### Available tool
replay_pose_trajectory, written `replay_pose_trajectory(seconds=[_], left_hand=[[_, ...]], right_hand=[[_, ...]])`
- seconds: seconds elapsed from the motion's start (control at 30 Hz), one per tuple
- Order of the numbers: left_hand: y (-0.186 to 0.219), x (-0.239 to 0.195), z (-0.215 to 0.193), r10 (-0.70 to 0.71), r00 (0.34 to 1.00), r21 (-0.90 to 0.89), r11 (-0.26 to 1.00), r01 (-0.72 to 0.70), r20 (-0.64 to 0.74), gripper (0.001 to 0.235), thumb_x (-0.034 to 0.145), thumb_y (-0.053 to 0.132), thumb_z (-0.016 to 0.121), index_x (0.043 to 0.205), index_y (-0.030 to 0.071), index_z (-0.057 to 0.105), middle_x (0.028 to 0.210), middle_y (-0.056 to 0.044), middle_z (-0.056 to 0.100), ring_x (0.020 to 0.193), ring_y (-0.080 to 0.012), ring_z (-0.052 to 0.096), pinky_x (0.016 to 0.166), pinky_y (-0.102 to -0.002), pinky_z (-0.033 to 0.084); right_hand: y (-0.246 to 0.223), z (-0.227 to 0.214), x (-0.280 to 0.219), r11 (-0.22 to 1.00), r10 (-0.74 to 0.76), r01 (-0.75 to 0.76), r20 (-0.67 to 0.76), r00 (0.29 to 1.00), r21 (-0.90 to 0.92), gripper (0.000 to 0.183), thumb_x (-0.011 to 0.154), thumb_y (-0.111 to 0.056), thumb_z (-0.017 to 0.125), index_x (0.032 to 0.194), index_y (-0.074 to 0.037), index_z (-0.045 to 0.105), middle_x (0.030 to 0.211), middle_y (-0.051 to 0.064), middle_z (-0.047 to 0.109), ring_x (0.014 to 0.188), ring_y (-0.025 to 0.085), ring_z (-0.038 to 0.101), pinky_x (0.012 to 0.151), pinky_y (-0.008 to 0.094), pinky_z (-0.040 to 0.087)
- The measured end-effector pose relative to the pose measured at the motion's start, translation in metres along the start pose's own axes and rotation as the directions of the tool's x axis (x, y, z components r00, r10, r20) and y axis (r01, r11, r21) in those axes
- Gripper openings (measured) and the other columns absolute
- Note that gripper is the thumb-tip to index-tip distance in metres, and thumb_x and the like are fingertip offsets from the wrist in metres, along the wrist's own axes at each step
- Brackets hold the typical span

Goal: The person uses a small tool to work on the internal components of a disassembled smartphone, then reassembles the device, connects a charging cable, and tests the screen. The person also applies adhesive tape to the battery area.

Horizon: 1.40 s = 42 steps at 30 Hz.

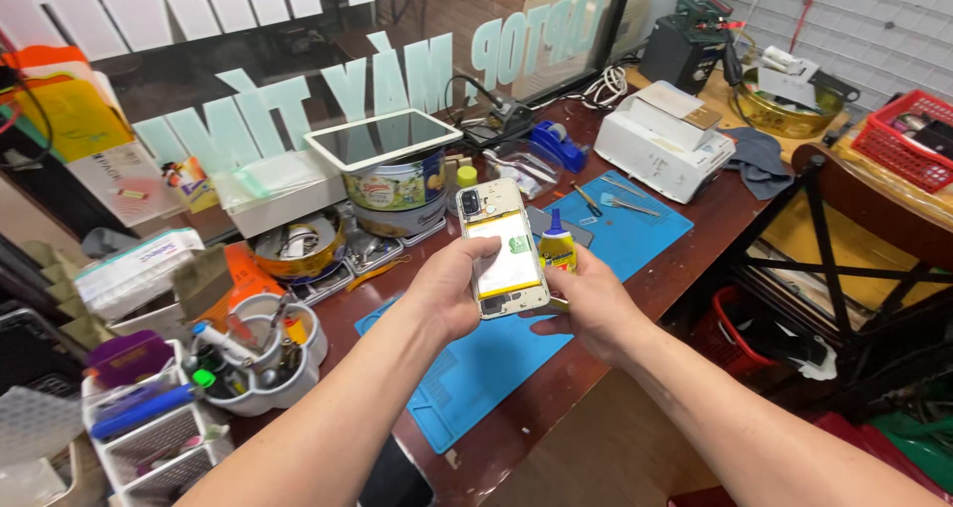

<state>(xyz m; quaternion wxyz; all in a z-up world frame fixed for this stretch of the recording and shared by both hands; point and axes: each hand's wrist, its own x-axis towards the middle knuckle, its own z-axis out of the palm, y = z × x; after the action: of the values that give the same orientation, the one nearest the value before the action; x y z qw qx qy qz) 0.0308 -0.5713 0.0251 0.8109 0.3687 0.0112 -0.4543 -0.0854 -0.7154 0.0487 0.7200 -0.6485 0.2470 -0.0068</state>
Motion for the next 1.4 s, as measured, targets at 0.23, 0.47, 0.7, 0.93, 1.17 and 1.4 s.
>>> replay_pose_trajectory(seconds=[0.23,0.47,0.7,0.93,1.17,1.4], left_hand=[[-0.019,0.048,0.043,-0.053,0.995,-0.053,0.997,0.058,0.082,0.042,0.092,0.017,0.056,0.131,-0.001,0.058,0.123,-0.018,0.069,0.111,-0.0339,0.067,0.098,-0.053,0.053],[-0.019,0.114,0.072,-0.002,0.992,-0.098,0.995,0.014,0.126,0.039,0.092,0.017,0.055,0.128,0.000,0.060,0.118,-0.017,0.070,0.107,-0.0323,0.070,0.097,-0.052,0.055],[-0.017,0.204,0.092,-0.021,0.997,-0.070,0.997,0.026,0.069,0.040,0.093,0.017,0.057,0.129,0.002,0.060,0.118,-0.015,0.071,0.106,-0.0306,0.070,0.095,-0.051,0.055],[-0.012,0.280,0.126,-0.001,0.999,-0.082,0.997,-0.002,-0.035,0.043,0.090,0.012,0.048,0.130,-0.004,0.055,0.120,-0.022,0.070,0.110,-0.0362,0.070,0.096,-0.055,0.056],[-0.002,0.351,0.161,0.067,0.986,-0.010,0.998,-0.069,-0.152,0.039,0.097,0.008,0.050,0.132,-0.005,0.057,0.129,-0.021,0.068,0.118,-0.0336,0.067,0.105,-0.049,0.054],[0.013,0.422,0.206,0.066,0.987,-0.093,0.992,-0.081,-0.147,0.040,0.093,0.012,0.049,0.129,-0.004,0.058,0.128,-0.021,0.068,0.118,-0.0353,0.066,0.105,-0.055,0.050]], right_hand=[[-0.010,-0.052,0.013,0.999,0.032,-0.031,0.033,0.999,-0.037,0.033,0.101,-0.037,0.045,0.126,-0.019,0.057,0.092,0.008,0.067,0.063,0.019,0.062,0.050,0.034,0.050],[-0.018,-0.111,0.076,0.979,0.125,-0.148,0.161,0.979,0.138,0.067,0.094,-0.066,0.028,0.112,-0.012,0.063,0.092,0.009,0.067,0.071,0.021,0.063,0.064,0.037,0.057],[-0.040,-0.183,0.167,0.858,0.088,-0.200,0.250,0.964,0.473,0.037,0.099,-0.019,0.059,0.130,0.001,0.062,0.127,0.012,0.069,0.118,0.024,0.066,0.104,0.040,0.055],[-0.048,-0.255,0.229,0.829,0.178,-0.248,0.185,0.966,0.501,0.030,0.094,-0.016,0.064,0.122,-0.006,0.064,0.118,0.008,0.069,0.104,0.019,0.066,0.085,0.034,0.057],[-0.083,-0.348,0.315,0.921,0.193,-0.141,-0.113,0.975,0.363,0.036,0.094,-0.042,0.074,0.119,-0.018,0.064,0.099,-0.001,0.067,0.084,0.013,0.056,0.063,0.029,0.043],[-0.160,-0.419,0.417,0.193,-0.199,0.307,0.269,0.942,-0.932,0.080,0.073,-0.025,0.081,0.147,-0.013,0.055,0.139,0.018,0.058,0.119,0.032,0.064,0.099,0.039,0.052]])
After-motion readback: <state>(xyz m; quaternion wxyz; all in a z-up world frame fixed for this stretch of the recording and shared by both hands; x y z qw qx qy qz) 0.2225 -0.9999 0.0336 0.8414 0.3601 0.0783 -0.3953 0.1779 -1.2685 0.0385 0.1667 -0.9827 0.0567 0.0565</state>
